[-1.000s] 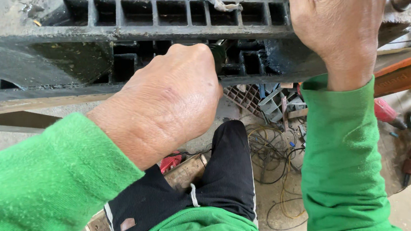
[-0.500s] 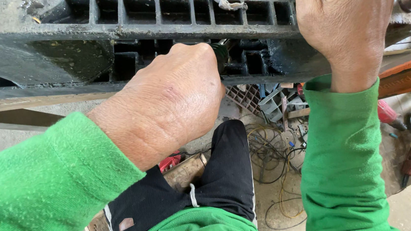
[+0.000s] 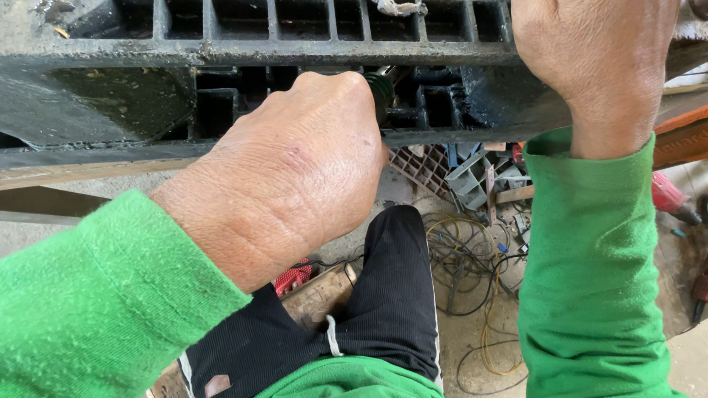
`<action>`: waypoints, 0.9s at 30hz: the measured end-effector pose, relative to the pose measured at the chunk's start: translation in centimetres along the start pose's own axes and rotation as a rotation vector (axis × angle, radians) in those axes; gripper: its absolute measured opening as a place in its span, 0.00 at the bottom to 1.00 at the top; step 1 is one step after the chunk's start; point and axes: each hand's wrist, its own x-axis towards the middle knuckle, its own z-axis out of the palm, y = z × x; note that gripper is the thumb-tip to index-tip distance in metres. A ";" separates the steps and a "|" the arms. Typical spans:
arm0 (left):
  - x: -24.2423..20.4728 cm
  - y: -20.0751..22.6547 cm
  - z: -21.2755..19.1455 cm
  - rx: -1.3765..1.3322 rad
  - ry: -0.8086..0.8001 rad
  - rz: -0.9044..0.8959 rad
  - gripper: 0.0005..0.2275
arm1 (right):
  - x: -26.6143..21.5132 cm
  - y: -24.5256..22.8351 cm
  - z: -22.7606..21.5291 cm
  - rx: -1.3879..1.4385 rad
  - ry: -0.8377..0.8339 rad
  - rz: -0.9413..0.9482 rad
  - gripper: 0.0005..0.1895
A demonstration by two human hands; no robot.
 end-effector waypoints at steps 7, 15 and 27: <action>0.1 0.0 0.2 0.003 -0.055 -0.043 0.07 | 0.0 0.0 0.1 0.026 -0.037 0.080 0.13; 0.2 0.1 0.2 0.042 -0.075 -0.055 0.09 | 0.1 -0.3 -0.1 -0.022 0.007 -0.019 0.11; -0.3 -0.4 -0.3 -0.018 -0.010 0.074 0.10 | 3.2 -2.8 -2.1 0.076 -0.021 0.013 0.14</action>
